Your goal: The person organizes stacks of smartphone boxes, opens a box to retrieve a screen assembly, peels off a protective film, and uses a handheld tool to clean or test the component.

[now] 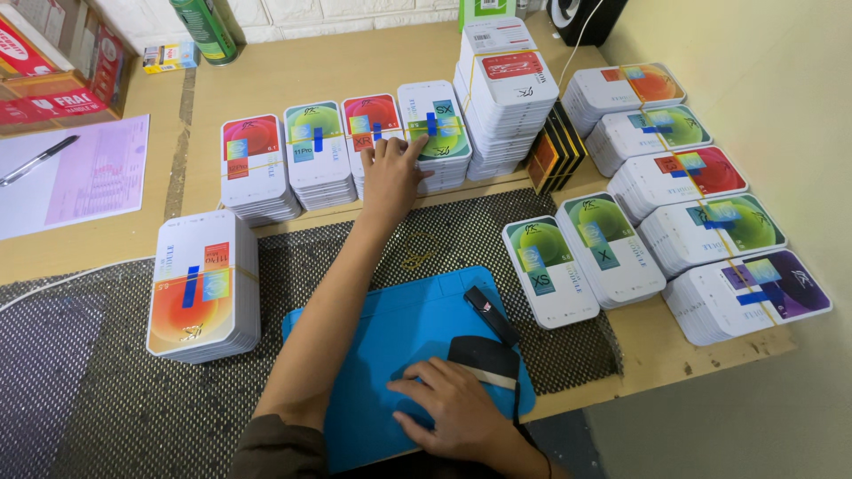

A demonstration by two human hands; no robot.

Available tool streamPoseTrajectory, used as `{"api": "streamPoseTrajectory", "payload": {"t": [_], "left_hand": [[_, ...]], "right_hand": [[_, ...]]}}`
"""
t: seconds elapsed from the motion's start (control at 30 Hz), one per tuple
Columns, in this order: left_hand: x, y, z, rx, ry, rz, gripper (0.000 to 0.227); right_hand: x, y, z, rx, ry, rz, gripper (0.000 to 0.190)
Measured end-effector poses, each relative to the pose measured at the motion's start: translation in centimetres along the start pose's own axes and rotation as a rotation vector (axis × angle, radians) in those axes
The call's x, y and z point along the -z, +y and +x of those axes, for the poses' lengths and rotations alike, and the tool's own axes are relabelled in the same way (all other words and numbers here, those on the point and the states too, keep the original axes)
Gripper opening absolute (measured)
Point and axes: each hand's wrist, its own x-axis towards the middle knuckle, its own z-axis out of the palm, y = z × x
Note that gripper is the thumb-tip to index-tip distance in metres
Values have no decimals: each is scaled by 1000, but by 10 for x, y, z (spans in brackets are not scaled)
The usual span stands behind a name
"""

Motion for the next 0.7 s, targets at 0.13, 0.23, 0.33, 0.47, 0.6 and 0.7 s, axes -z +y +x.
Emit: {"api": "streamPoseTrajectory", "payload": {"t": [0.13,0.23,0.33,0.47,0.6,0.7], "left_hand": [[0,1,-2,-24,60,45,65],[16,6,-1,12,34,-4,68],[32,9,2,26,-36,-103,73],[23,10,2,27,6,-37,56],[21,17,1,58,57,-10,53],[27,20,4,140,11,-110,54]], "right_hand": [[1,0,0,4,1,18,34],[0,2,-1,-2,-5,15,35],[-3,4,-2,-7,19,9,35],[-1,4,-3,-4,9,19,34],[0,5,-3,-9,-31,12,36],[2,3,-2,8,7,22,34]]}}
